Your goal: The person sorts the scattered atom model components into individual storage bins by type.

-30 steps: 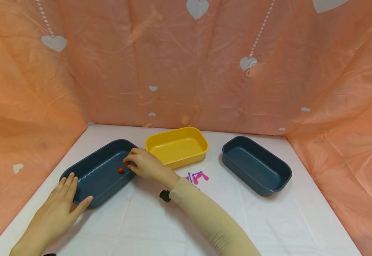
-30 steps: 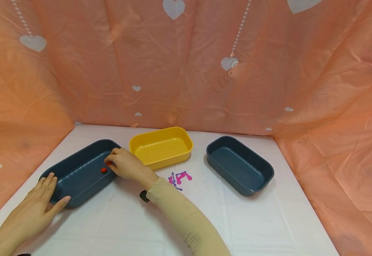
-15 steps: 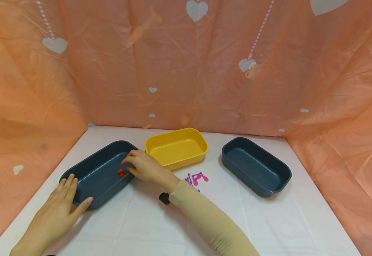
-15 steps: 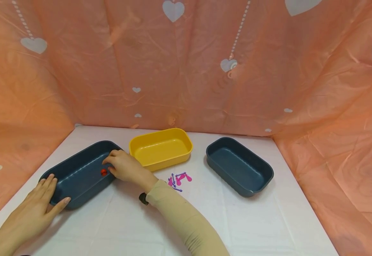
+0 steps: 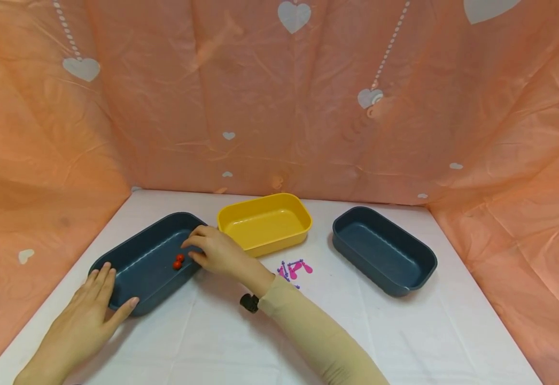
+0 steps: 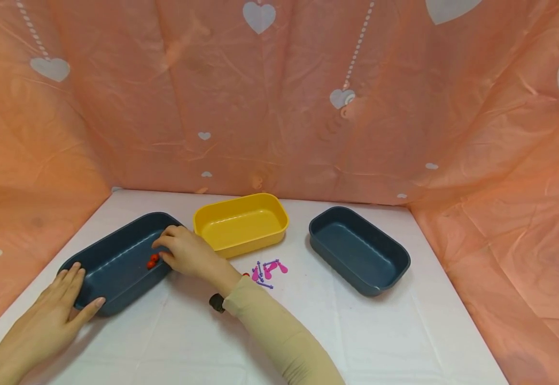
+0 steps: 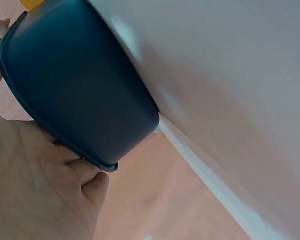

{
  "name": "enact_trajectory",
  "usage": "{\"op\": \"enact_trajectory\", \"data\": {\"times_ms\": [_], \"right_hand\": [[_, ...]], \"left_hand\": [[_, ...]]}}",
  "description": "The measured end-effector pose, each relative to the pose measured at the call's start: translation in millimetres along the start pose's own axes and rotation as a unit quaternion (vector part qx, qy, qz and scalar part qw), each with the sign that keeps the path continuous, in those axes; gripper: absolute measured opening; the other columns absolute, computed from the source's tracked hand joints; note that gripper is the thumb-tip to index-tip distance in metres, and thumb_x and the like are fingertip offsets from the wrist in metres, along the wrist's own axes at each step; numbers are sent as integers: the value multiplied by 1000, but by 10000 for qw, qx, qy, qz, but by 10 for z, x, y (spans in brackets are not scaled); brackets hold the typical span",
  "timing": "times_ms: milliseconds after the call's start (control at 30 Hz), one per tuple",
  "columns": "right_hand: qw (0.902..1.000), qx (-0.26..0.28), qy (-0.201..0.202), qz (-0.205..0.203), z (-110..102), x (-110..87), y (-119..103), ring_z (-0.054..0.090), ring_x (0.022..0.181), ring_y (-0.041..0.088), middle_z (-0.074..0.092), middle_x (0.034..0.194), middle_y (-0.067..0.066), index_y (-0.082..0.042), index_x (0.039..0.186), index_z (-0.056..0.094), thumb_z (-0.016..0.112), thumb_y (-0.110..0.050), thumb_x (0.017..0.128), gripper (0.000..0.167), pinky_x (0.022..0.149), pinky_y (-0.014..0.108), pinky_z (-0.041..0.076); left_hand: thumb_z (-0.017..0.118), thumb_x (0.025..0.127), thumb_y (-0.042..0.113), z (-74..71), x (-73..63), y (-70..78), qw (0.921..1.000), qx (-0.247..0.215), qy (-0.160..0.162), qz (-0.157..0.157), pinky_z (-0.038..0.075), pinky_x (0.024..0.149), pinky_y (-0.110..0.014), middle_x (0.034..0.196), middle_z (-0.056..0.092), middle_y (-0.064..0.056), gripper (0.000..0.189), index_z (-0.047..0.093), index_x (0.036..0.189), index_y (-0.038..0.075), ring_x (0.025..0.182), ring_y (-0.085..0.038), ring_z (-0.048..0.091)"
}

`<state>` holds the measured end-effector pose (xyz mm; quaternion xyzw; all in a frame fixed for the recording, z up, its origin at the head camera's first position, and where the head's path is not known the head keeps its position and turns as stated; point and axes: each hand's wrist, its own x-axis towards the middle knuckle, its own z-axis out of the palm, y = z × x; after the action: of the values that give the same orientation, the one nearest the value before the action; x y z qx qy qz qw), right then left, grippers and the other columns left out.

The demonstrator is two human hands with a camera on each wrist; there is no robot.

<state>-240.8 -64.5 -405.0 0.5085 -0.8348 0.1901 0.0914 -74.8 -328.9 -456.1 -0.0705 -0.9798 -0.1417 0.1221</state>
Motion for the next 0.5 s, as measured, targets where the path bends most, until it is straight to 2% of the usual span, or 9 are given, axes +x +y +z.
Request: {"op": "enact_trajectory", "data": {"times_ms": [167, 500], "right_hand": [[9994, 111, 322, -10, -61, -92, 1, 65, 110, 17, 68, 121, 6, -11, 121, 76, 75, -15, 98, 24, 98, 13, 47], [9947, 565, 760, 410, -210, -344, 79, 65, 104, 20, 67, 122, 8, -9, 120, 76, 72, -13, 99, 21, 94, 17, 51]], "left_hand": [[58, 106, 42, 8, 11, -9, 10000, 24, -30, -10, -15, 126, -42, 162, 16, -42, 88, 21, 154, -22, 156, -51, 1], [58, 106, 43, -5, 4, -6, 9999, 26, -117, -49, -16, 125, -42, 163, 13, -41, 89, 20, 154, -21, 156, -50, -1]]}}
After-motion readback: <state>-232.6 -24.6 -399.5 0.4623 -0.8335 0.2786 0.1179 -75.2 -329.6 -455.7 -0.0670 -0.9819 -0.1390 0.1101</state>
